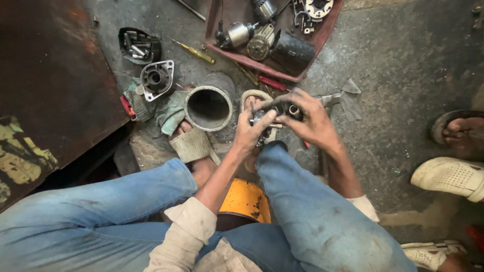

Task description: The person sits on the floor and uses a screwdriver to loosen and remove a screw from a small motor assembly. They then separate the motor housing and rotor, inspect the components, and place them into a red tray with other parts.

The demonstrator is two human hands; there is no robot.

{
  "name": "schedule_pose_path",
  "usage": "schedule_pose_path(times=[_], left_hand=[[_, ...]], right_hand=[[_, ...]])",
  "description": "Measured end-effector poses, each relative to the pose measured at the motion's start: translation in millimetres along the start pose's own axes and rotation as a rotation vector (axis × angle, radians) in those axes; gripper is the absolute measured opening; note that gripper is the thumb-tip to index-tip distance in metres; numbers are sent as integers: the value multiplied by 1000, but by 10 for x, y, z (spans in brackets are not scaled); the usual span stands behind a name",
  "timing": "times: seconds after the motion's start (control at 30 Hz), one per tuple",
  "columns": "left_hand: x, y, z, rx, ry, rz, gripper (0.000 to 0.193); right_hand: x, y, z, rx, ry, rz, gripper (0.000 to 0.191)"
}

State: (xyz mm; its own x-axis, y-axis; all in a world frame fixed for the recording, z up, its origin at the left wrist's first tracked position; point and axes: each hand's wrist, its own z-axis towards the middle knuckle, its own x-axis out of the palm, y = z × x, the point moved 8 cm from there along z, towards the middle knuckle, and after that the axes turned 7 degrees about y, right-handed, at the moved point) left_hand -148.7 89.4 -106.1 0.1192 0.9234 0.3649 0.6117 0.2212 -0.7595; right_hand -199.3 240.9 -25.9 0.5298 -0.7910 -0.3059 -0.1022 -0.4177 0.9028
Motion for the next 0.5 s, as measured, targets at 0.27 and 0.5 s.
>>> schedule_pose_path(times=[0.27, 0.5], left_hand=[[41, -107, -4, 134, 47, 171, 37], [31, -151, -3, 114, 20, 211, 34]], right_hand=[[-141, 75, -149, 46, -60, -59, 34], [-175, 229, -117, 71, -72, -88, 27]])
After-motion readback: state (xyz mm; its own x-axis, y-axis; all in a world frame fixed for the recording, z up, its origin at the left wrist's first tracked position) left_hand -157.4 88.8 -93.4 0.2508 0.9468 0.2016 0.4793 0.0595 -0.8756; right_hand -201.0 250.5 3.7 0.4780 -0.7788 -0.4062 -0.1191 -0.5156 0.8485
